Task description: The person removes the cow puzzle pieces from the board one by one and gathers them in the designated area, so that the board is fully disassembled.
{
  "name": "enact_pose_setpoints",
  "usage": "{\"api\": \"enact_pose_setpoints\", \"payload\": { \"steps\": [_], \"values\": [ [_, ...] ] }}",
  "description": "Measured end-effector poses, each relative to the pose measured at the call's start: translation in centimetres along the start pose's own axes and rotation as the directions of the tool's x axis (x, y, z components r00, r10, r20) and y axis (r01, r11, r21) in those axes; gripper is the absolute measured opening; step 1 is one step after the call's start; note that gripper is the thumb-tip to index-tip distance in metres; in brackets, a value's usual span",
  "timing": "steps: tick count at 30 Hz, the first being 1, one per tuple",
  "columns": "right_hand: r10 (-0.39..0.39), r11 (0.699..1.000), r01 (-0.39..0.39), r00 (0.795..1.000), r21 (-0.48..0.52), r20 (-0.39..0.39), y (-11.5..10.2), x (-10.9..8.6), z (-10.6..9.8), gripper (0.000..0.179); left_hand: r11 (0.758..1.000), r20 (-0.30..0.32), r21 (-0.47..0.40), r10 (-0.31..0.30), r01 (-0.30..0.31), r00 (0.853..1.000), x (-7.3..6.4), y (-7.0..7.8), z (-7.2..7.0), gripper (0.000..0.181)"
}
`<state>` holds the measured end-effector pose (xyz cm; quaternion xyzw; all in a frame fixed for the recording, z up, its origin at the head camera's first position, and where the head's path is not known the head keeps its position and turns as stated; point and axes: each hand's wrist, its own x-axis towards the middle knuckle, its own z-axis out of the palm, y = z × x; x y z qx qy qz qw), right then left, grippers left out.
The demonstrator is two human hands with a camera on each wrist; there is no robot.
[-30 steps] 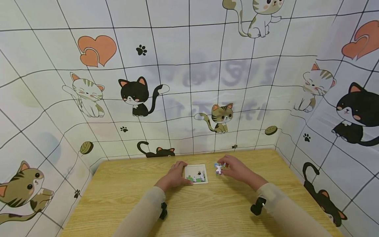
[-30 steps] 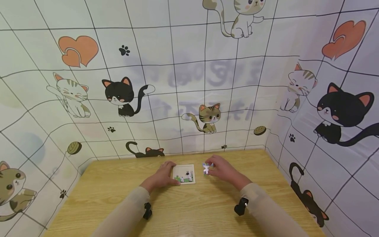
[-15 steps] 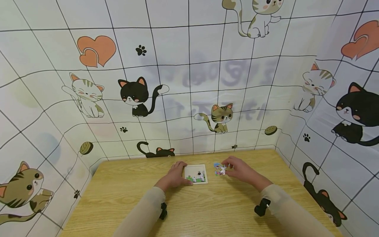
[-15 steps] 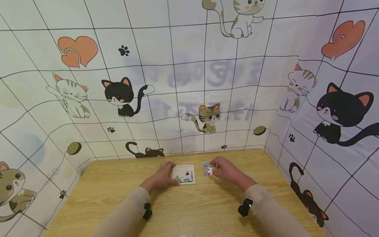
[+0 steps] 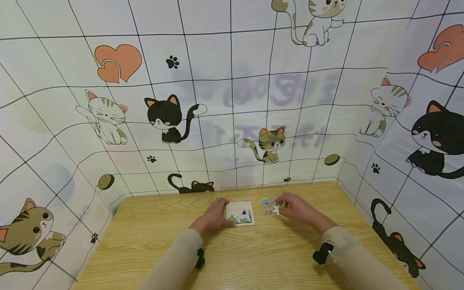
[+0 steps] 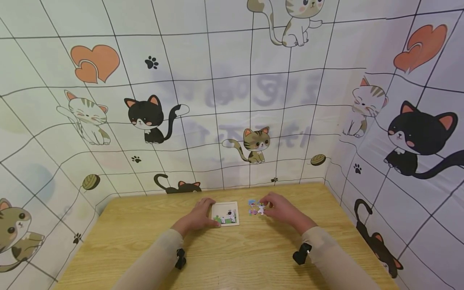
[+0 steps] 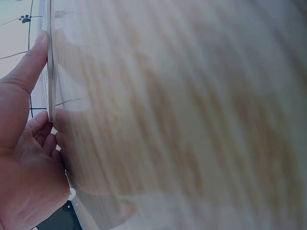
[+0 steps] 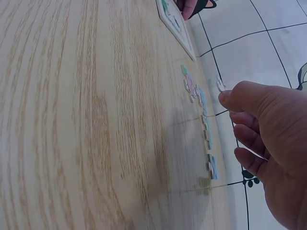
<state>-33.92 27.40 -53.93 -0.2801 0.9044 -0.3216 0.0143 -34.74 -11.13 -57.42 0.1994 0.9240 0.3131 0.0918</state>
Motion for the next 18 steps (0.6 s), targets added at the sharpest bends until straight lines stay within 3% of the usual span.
{"api": "enact_pose_setpoints", "payload": {
  "steps": [18],
  "values": [
    [0.092, 0.995, -0.094, 0.994, 0.032, 0.057, 1.1, 0.1, 0.4, 0.030, 1.000, -0.003, 0.008, -0.001, 0.001, 1.000, -0.1, 0.0, 0.0, 0.100]
  ]
}}
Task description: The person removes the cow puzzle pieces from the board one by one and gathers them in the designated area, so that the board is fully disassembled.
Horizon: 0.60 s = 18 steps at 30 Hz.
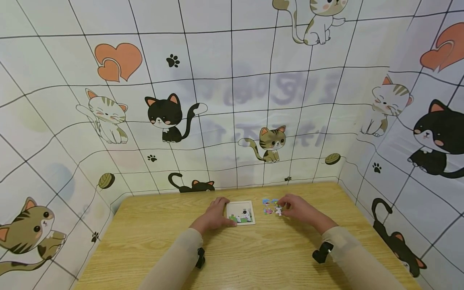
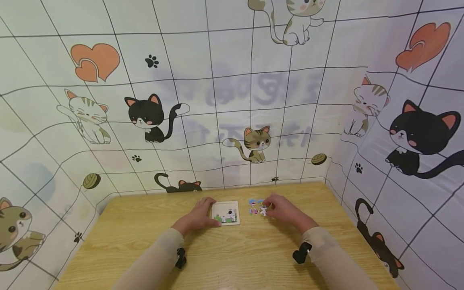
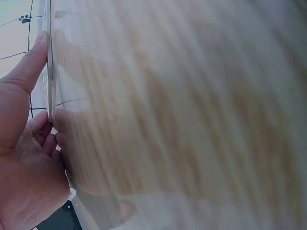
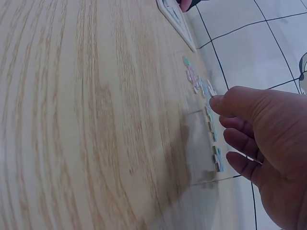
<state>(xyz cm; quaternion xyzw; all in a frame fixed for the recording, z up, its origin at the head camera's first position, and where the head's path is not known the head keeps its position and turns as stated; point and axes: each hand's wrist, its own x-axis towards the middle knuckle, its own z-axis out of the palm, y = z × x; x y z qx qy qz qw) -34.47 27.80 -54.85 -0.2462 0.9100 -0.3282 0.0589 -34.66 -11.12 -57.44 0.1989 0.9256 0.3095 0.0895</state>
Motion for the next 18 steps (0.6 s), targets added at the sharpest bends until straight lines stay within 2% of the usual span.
{"api": "enact_pose_setpoints", "payload": {
  "steps": [4, 18],
  "values": [
    [-0.016, 1.000, 0.016, 1.000, -0.018, 0.004, 0.34, 0.26, 0.21, 0.029, 1.000, 0.002, -0.001, -0.005, 0.005, 1.000, 0.00, 0.11, -0.10, 0.100],
    [0.018, 1.000, -0.018, 1.000, -0.007, 0.002, 0.76, 0.31, 0.56, 0.029, 1.000, 0.001, -0.013, -0.002, 0.002, 1.000, -0.06, 0.16, -0.15, 0.098]
  ]
}}
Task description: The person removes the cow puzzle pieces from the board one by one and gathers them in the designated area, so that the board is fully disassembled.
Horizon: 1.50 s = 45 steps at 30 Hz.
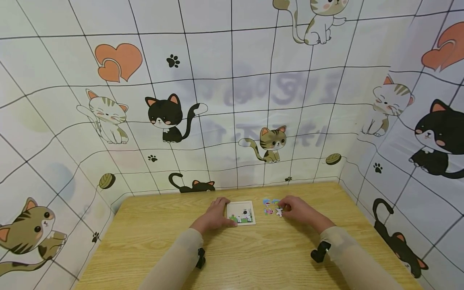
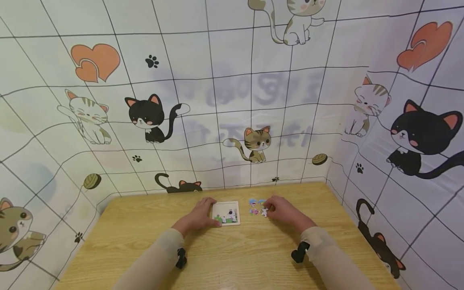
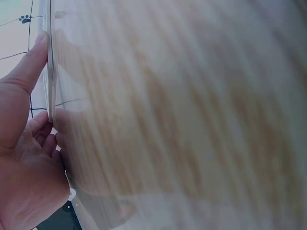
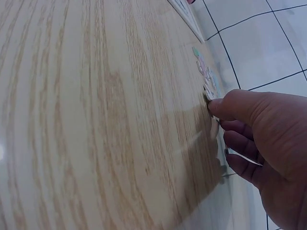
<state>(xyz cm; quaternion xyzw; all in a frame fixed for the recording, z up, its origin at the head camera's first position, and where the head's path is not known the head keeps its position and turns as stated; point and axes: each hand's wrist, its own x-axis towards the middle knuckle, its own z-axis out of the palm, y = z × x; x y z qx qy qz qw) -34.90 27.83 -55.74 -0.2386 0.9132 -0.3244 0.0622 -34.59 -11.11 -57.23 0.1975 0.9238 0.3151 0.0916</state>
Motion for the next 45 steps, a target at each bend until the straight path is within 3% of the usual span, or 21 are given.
{"api": "enact_pose_setpoints", "payload": {
  "steps": [22, 39, 45],
  "values": [
    [-0.042, 0.999, 0.042, 0.999, -0.002, -0.006, 0.47, 0.25, 0.20, 0.028, 1.000, 0.002, 0.009, -0.014, 0.014, 1.000, -0.24, 0.48, -0.15, 0.098],
    [-0.025, 1.000, 0.025, 1.000, -0.010, -0.007, 0.44, 0.22, 0.09, 0.028, 1.000, 0.000, -0.003, -0.011, 0.011, 1.000, -0.08, 0.20, -0.06, 0.098],
    [-0.026, 0.999, 0.027, 1.000, 0.046, -0.012, -0.22, 0.44, 0.35, 0.028, 1.000, 0.005, -0.003, -0.015, 0.015, 1.000, -0.16, 0.29, -0.06, 0.098]
  ]
}}
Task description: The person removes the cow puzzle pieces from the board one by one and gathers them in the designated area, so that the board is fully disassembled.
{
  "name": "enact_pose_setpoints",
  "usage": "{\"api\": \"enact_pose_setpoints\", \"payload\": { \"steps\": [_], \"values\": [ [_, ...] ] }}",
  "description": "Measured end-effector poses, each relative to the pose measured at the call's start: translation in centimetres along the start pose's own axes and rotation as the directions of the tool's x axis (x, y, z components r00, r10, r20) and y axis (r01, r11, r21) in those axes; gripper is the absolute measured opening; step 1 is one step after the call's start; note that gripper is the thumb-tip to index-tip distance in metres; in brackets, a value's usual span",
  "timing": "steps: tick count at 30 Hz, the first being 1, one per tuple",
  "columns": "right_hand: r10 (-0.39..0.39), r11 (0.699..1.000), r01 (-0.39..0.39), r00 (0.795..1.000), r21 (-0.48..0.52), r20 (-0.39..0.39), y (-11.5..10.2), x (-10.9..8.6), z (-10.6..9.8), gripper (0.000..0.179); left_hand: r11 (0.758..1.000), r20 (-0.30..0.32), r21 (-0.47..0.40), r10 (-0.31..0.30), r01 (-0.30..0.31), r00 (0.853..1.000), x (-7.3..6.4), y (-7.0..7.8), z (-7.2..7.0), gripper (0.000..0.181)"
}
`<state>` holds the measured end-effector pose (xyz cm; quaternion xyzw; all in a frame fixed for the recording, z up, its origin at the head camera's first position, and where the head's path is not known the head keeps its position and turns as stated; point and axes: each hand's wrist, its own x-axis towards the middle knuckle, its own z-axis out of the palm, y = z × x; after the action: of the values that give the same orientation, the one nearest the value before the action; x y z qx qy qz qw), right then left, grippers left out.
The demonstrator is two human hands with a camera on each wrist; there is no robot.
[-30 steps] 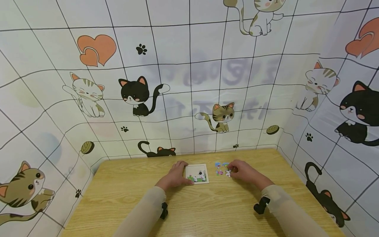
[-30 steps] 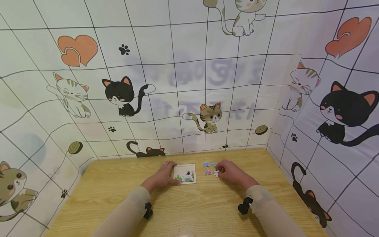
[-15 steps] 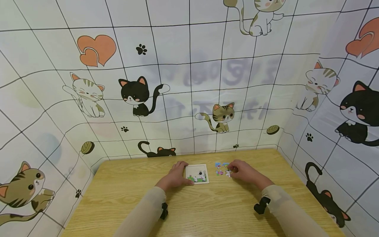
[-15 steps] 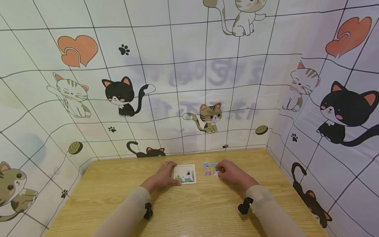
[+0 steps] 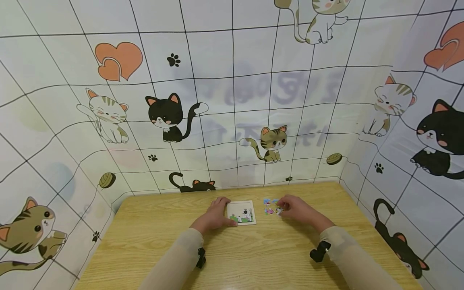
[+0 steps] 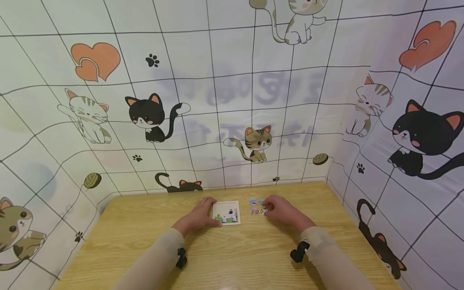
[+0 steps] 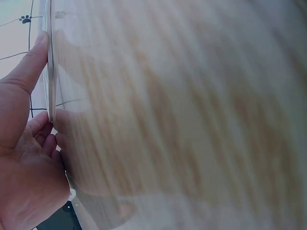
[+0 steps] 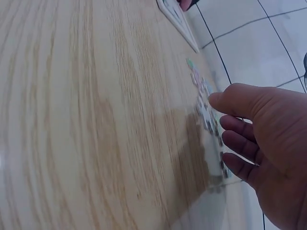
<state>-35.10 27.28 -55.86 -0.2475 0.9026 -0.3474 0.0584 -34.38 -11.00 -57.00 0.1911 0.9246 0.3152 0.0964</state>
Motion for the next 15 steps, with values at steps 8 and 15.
{"api": "enact_pose_setpoints", "payload": {
  "steps": [8, 15],
  "values": [
    [-0.075, 0.997, 0.075, 0.997, 0.009, -0.014, -2.8, 1.2, 1.8, 0.025, 1.000, -0.006, -0.004, 0.003, -0.003, 1.000, 0.0, 0.1, -0.1, 0.099],
    [-0.085, 0.996, 0.085, 0.996, -0.017, -0.028, -4.7, 2.8, 3.8, 0.028, 1.000, -0.005, 0.005, 0.004, -0.004, 1.000, 0.0, 0.0, 0.0, 0.099]
  ]
}}
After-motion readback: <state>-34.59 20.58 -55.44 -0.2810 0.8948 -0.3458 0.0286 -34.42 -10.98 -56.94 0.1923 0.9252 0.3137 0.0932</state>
